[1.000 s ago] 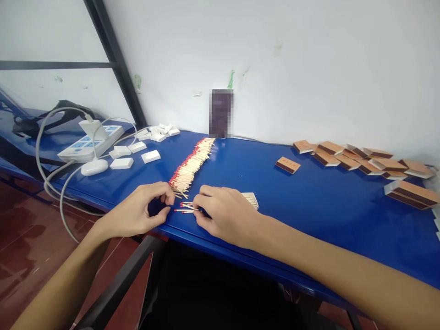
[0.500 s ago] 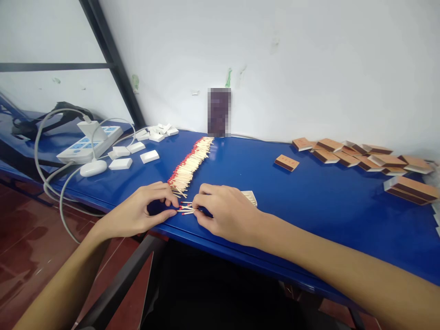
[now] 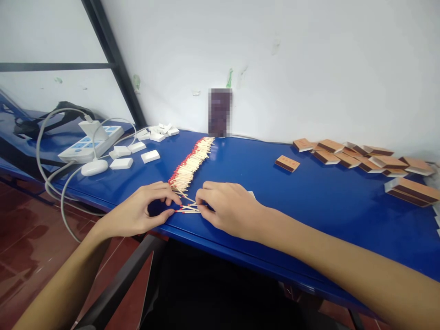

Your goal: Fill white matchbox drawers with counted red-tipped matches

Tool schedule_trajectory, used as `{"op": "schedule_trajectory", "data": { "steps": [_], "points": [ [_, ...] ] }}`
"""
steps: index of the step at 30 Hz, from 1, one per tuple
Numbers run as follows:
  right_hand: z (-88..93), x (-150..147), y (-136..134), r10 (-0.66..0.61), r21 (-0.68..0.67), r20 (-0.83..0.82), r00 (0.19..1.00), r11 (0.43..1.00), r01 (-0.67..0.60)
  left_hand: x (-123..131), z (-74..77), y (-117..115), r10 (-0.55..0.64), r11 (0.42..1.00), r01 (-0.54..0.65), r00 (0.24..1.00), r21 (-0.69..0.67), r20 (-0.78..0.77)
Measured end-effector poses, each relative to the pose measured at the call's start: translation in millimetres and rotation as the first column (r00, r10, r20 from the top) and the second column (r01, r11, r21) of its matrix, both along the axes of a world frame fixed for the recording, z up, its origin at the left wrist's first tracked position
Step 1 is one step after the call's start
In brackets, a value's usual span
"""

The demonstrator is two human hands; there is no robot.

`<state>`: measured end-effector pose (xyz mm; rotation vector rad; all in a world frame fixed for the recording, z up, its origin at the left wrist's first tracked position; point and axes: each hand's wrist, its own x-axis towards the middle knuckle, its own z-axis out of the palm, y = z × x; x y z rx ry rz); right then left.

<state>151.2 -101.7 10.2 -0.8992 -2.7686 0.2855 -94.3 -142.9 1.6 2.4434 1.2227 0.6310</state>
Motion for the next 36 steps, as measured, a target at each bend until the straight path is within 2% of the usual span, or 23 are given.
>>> {"op": "schedule_trajectory", "data": {
  "steps": [9,17,24,36],
  "points": [
    [1.4,-4,3,0.008,0.008,-0.001,1.000,1.000,-0.008,0,-0.4,1,-0.003,1.000,0.003,1.000,-0.001,0.000],
    [3.0,-10,10,0.002,-0.037,0.038,0.999,0.999,-0.001,0,0.0,-1,0.060,0.998,-0.060,0.998,0.005,0.007],
    [4.4,-9,12,0.027,-0.071,0.009,1.000,0.997,-0.026,1,1.3,-1,0.039,0.999,-0.039,0.999,-0.001,0.014],
    [10.5,-8,8,0.038,-0.080,0.092,0.995,0.996,-0.031,0,-1.7,0,0.024,1.000,-0.024,1.000,0.007,0.014]
  ]
}}
